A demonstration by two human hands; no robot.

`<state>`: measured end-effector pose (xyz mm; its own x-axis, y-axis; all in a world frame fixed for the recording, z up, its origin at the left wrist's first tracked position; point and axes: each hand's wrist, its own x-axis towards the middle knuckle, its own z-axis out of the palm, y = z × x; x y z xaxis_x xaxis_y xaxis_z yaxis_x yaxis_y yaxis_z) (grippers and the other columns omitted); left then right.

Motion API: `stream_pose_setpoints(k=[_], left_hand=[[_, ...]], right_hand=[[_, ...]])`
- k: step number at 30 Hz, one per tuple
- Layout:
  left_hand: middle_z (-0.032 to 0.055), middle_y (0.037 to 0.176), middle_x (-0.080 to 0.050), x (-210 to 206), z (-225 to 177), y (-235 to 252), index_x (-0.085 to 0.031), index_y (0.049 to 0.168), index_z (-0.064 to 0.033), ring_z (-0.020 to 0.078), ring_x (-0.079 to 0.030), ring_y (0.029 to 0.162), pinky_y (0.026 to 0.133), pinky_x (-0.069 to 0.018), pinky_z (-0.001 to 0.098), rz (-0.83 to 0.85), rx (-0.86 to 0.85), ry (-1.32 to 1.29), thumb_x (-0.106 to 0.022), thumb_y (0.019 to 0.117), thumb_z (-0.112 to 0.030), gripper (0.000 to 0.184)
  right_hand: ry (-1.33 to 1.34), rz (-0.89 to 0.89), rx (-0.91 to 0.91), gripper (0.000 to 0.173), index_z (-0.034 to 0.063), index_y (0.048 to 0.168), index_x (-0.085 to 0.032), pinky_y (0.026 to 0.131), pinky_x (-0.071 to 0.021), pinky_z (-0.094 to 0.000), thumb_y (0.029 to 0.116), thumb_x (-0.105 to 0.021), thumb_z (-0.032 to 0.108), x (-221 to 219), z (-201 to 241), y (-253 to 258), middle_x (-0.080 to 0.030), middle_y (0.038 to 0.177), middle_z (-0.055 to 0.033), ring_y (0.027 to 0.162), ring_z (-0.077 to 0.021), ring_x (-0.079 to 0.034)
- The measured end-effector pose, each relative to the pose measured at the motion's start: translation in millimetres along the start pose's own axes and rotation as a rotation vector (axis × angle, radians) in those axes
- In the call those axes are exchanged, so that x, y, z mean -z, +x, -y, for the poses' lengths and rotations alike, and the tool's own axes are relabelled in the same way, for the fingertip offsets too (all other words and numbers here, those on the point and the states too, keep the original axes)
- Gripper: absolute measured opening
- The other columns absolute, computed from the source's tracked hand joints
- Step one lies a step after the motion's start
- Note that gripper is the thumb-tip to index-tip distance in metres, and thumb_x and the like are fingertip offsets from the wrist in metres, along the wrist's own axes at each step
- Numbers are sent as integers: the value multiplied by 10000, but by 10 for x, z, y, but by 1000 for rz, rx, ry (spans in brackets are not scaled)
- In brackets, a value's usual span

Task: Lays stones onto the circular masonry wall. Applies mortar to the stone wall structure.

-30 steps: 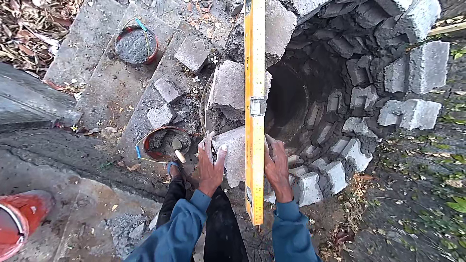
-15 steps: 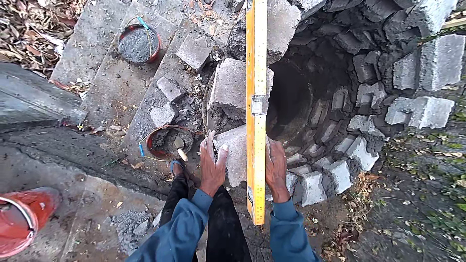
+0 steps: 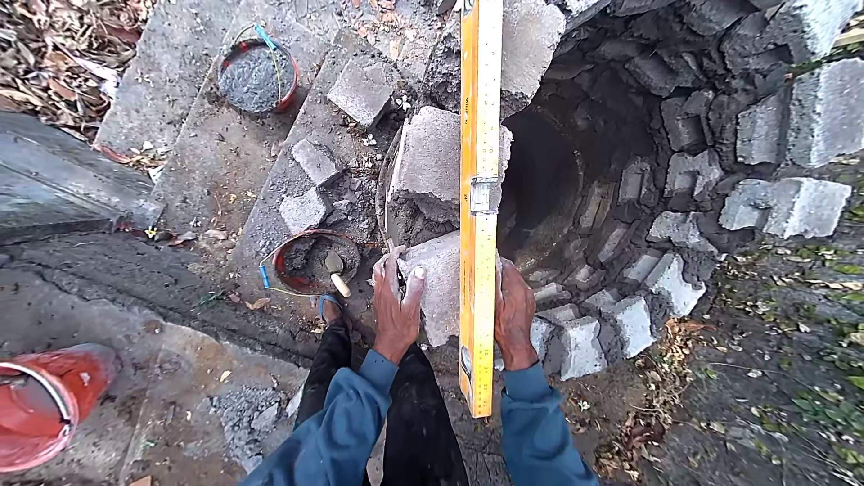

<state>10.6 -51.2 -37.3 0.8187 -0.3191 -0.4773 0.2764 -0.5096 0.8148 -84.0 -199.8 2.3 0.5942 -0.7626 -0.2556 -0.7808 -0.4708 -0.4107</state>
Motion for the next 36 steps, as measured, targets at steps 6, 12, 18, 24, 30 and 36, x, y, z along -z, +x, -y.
stream_pose_setpoints(k=[6, 12, 18, 24, 30, 36], left_hand=[[245, 1404, -532, -3, 7, 2, -557, 1403, 1, 321, -522, 1302, 1102, -409, 483, -2, -9, -6, -414, 947, -619, 783], [241, 1420, -522, 0, 16, 23, -551, 1410, -5, 316, -510, 1324, 1115, -408, 476, 11, -13, -10, -413, 939, -642, 804], [237, 1456, -491, -10, 7, 10, -518, 1445, -25, 334, -474, 1359, 1143, -368, 502, 16, -12, -12, -396, 949, -648, 806], [168, 1546, -419, 35, 74, -24, -451, 1536, -134, 270, -421, 1412, 1154, -363, 485, 61, 30, -138, -347, 972, -689, 798], [43, 1680, -259, 165, 144, -6, -235, 1637, -157, 152, -284, 1520, 1241, -268, 421, 164, 105, -439, -327, 963, -765, 913], [5, 1714, -161, 49, 122, -31, -14, 1664, -268, 163, -238, 1542, 1229, -266, 497, 255, 179, -418, -343, 901, -845, 1012]], right_hand=[[32, 28, 13, 709, -37, 1189, -721, 933, -543, -548, 1068, -335, 545, 7, -23, 29, -735, 1145, -225, 1090, -366, -711], [46, 33, -15, 682, -28, 1177, -726, 924, -541, -560, 1062, -357, 534, 3, -13, 36, -734, 1139, -221, 1090, -360, -708], [34, 93, -54, 700, -18, 1230, -704, 945, -520, -577, 1062, -328, 549, 56, 20, 42, -720, 1177, -228, 1126, -372, -690], [111, 187, -60, 644, 93, 1399, -624, 1049, -470, -554, 1072, -297, 540, 161, -50, 42, -652, 1356, -151, 1261, -299, -617], [116, 178, 7, 549, 114, 1439, -601, 994, -493, -534, 1055, -459, 480, 228, -84, 43, -647, 1286, -153, 1172, -287, -629], [144, 163, 30, 483, 92, 1404, -627, 983, -505, -512, 1057, -512, 408, 215, -78, 58, -653, 1238, -160, 1142, -273, -636]])
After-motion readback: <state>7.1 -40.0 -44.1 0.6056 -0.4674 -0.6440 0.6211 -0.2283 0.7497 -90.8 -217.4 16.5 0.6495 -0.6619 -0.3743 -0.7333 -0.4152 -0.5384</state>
